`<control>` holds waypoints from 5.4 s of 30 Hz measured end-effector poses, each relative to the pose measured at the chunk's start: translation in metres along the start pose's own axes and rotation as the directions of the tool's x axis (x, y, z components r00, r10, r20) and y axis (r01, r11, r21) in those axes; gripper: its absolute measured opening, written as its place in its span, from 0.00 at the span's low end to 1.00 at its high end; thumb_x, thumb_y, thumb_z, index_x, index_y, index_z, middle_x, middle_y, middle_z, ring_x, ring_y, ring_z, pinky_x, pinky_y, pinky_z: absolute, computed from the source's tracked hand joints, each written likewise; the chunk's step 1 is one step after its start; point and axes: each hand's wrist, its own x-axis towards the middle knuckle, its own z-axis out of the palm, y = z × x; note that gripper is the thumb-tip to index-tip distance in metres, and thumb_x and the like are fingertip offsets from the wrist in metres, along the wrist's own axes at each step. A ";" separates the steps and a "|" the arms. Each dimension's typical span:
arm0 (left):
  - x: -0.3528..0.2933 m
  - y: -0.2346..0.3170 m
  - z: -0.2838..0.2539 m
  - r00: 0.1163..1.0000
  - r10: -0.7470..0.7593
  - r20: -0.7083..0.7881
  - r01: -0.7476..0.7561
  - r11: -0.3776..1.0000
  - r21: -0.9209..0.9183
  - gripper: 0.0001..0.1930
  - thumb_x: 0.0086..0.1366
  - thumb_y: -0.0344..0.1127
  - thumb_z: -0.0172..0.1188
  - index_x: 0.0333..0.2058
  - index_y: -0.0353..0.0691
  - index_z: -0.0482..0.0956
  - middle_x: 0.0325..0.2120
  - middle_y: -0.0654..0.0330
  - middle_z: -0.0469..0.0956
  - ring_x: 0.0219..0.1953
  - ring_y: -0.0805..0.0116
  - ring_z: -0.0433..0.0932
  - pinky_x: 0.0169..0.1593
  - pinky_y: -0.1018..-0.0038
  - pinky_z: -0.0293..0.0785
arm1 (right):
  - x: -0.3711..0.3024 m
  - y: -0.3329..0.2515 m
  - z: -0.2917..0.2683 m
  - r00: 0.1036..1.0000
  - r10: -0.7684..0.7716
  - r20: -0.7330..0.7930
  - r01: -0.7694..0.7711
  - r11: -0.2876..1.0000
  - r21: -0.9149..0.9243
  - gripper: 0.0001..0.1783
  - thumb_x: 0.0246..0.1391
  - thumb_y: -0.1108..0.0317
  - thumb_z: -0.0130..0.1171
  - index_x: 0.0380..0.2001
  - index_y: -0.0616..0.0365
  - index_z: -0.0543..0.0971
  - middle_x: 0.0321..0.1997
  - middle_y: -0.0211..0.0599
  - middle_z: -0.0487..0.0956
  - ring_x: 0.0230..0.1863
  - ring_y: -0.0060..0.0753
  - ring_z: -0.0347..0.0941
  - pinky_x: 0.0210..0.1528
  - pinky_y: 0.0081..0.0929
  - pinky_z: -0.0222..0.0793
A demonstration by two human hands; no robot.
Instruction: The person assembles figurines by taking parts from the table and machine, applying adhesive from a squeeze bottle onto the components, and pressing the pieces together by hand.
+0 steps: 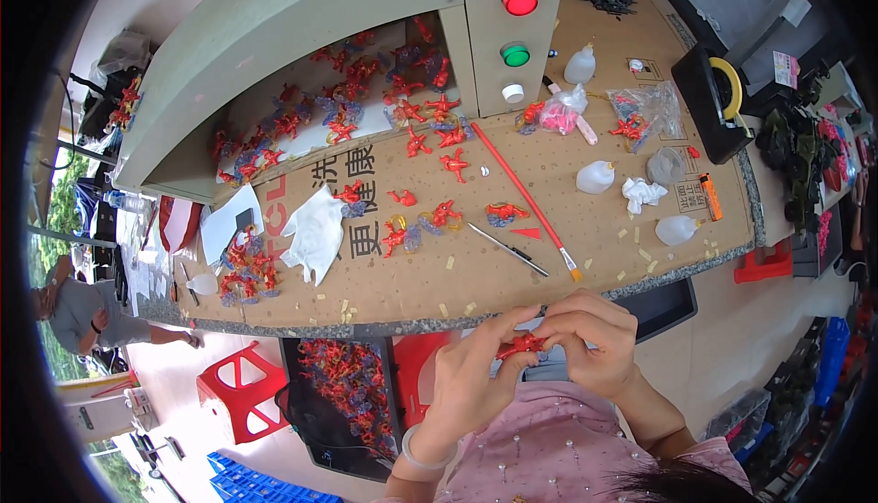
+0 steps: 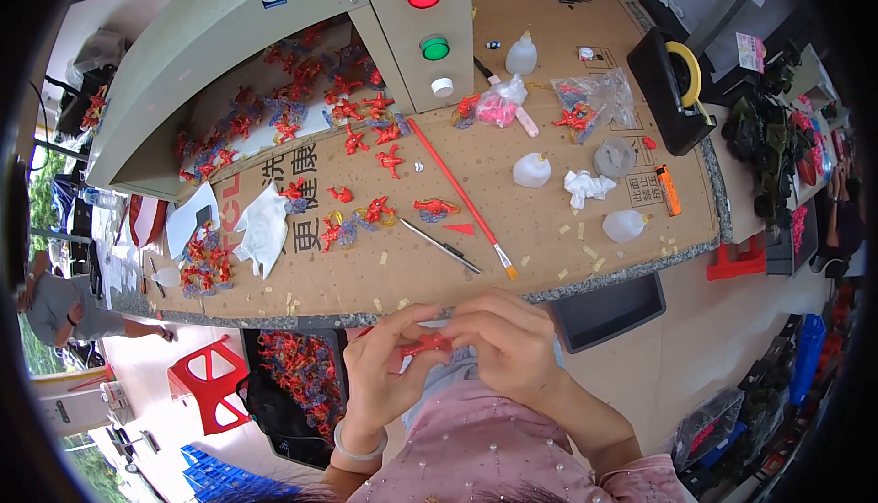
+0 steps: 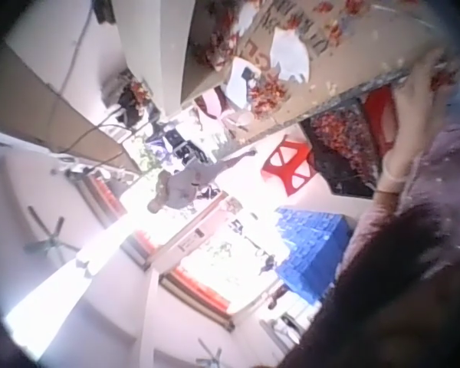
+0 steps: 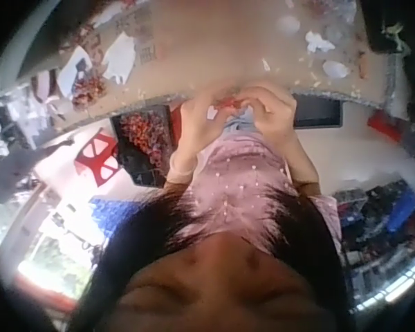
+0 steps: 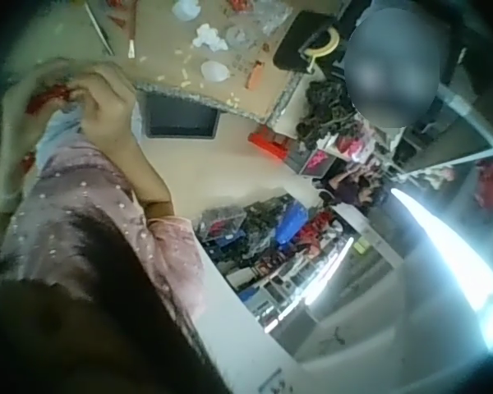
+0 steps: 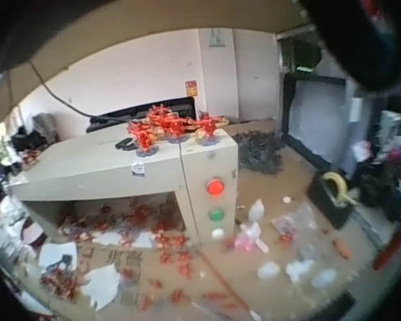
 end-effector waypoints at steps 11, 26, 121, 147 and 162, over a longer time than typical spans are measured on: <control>0.002 -0.003 0.003 0.999 -0.030 0.020 0.030 1.000 -0.006 0.31 0.46 0.17 0.67 0.52 0.36 0.74 0.28 0.57 0.81 0.32 0.70 0.83 0.37 0.79 0.78 | -0.002 0.004 0.000 0.999 0.041 -0.002 -0.041 0.999 -0.017 0.11 0.32 0.88 0.57 0.23 0.64 0.79 0.27 0.40 0.78 0.28 0.39 0.76 0.28 0.29 0.72; 0.008 -0.025 0.010 0.965 -0.258 -0.044 0.241 0.941 -0.237 0.31 0.49 0.21 0.68 0.54 0.41 0.72 0.25 0.58 0.78 0.33 0.72 0.80 0.40 0.74 0.80 | 0.013 0.073 -0.049 0.879 0.367 -0.305 -0.475 0.740 -0.476 0.31 0.49 0.74 0.61 0.57 0.68 0.65 0.34 0.50 0.78 0.28 0.49 0.74 0.31 0.37 0.69; 0.011 -0.045 0.003 0.997 -0.062 -0.049 0.033 0.894 -0.448 0.08 0.57 0.19 0.60 0.37 0.31 0.79 0.36 0.54 0.78 0.37 0.68 0.81 0.39 0.75 0.79 | -0.022 0.030 0.004 0.830 0.485 0.275 -0.527 0.523 0.670 0.26 0.50 0.61 0.67 0.45 0.70 0.74 0.39 0.42 0.79 0.37 0.28 0.76 0.38 0.22 0.72; 0.006 -0.031 0.003 0.994 -0.092 0.052 0.106 0.893 -0.438 0.09 0.50 0.13 0.61 0.31 0.29 0.81 0.31 0.56 0.77 0.28 0.78 0.74 0.30 0.83 0.68 | -0.037 0.042 -0.004 0.747 0.538 0.390 -0.596 0.282 0.752 0.15 0.42 0.71 0.71 0.33 0.68 0.81 0.37 0.44 0.80 0.38 0.34 0.78 0.37 0.24 0.73; 0.010 -0.020 -0.004 0.998 0.055 0.019 -0.046 0.939 -0.340 0.12 0.47 0.15 0.63 0.32 0.32 0.83 0.29 0.57 0.79 0.27 0.76 0.74 0.29 0.82 0.68 | -0.029 0.030 -0.011 0.811 0.474 0.342 -0.556 0.442 0.704 0.15 0.38 0.93 0.54 0.32 0.72 0.81 0.34 0.43 0.79 0.34 0.28 0.76 0.35 0.20 0.72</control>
